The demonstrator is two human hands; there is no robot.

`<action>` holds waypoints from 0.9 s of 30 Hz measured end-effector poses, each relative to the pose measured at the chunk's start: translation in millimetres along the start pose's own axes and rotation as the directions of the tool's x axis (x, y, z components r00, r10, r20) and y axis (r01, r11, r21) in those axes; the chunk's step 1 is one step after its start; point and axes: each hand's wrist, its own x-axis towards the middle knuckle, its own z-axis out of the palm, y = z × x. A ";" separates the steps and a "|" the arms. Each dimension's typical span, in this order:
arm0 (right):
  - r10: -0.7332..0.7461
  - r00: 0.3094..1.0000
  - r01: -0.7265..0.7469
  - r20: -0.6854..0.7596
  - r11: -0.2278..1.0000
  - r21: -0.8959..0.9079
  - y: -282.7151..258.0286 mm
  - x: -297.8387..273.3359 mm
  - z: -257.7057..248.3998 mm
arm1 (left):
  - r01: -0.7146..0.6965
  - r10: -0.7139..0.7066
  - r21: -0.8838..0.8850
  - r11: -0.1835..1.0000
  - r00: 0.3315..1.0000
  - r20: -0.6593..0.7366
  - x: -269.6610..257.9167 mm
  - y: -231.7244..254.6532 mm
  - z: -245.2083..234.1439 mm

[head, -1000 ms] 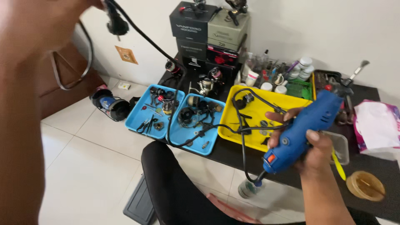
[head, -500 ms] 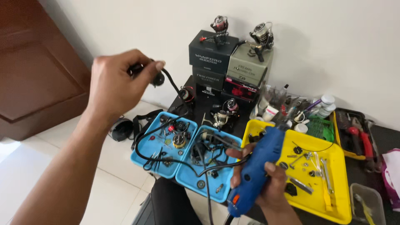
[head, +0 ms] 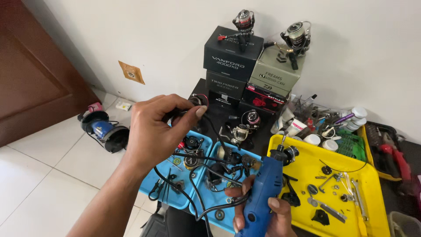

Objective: The person uses pliers to hold a fishing reel component, plugs a rotary tool into a wall outlet, and then uses the rotary tool to grind or polish the small metal part.

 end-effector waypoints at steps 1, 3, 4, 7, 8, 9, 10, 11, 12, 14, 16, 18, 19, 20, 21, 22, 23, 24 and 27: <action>-0.011 1.000 0.011 0.010 1.000 -0.015 5.0 0.1 3.0 | 0.008 -0.008 -0.009 1.000 1.000 0.006 -1.4 -3.1 -3.0; -0.009 0.999 0.009 -0.035 1.000 -0.012 13.9 -3.7 -1.6 | 0.039 -0.038 -0.028 0.999 0.998 0.047 -1.9 -5.5 -5.3; -0.008 0.998 0.007 -0.061 1.000 -0.015 16.5 -3.1 -3.0 | 0.059 -0.056 -0.038 0.998 0.996 0.076 0.9 -6.2 -6.8; -0.032 0.999 0.031 0.018 0.998 0.059 25.2 -0.6 6.8 | 0.032 -0.034 0.012 0.999 0.987 0.159 5.5 -3.6 -12.1; -0.025 0.999 0.024 0.024 0.998 0.058 25.3 2.4 6.8 | 0.034 -0.036 0.019 0.999 0.988 0.152 3.5 -1.7 -15.9; -0.021 0.997 0.017 0.076 0.999 0.049 23.8 4.3 7.1 | 0.001 -0.008 0.033 0.999 0.980 0.199 1.9 2.0 -19.0; -0.028 0.991 0.022 0.128 0.999 0.045 22.7 6.8 8.1 | -0.041 0.028 0.045 0.998 0.967 0.254 3.7 6.9 -21.1; -0.033 0.990 0.026 0.134 0.998 0.051 21.8 7.5 13.0 | -0.048 0.033 0.051 0.998 0.966 0.257 4.9 12.1 -25.3; -0.029 0.992 0.026 0.120 0.999 0.026 20.3 8.2 15.8 | -0.037 0.010 0.079 0.996 0.950 0.312 2.3 17.4 -29.8; -0.023 0.994 0.021 0.106 1.000 0.019 15.7 6.6 17.0 | -0.023 -0.024 0.120 0.993 0.927 0.374 0.7 26.0 -35.9; -0.003 0.997 0.002 0.075 1.000 0.007 9.1 2.1 15.5 | 0.193 -0.259 0.211 0.958 0.901 0.349 2.8 33.7 -41.2; -0.010 0.994 0.004 0.111 0.998 0.056 -2.5 -8.0 16.8 | 0.328 -0.406 0.269 0.906 0.854 0.325 12.9 39.5 -53.1; -0.028 0.989 0.015 0.144 0.996 0.092 -9.1 -11.7 17.9 | 0.448 -0.532 0.307 0.839 0.795 0.293 19.2 42.6 -59.6; -0.021 0.987 0.005 0.159 0.995 0.098 -18.1 -14.4 20.3 | 0.448 -0.535 0.319 0.835 0.798 0.278 23.7 43.8 -71.8; -0.042 0.976 0.022 0.213 0.995 0.094 -26.7 -16.7 23.1 | 0.482 -0.569 0.326 0.813 0.775 0.273 28.2 45.3 -84.9; -0.067 0.962 0.045 0.264 0.995 0.090 -36.3 -18.7 25.8 | 0.513 -0.600 0.329 0.793 0.753 0.272 34.3 46.1 -96.9; -0.065 0.959 0.040 0.277 0.995 0.093 -42.9 -16.1 32.9 | 0.511 -0.599 0.336 0.791 0.757 0.261 39.0 40.2 -108.0; -0.087 0.961 0.066 0.262 0.994 0.089 -48.1 -15.2 39.7 | 0.510 -0.561 0.245 0.824 0.795 0.231 39.5 34.4 -120.8; -0.082 0.959 0.061 0.272 0.995 0.084 -44.1 -4.9 54.7 | 0.512 -0.540 0.193 0.837 0.828 0.147 40.2 25.3 -139.7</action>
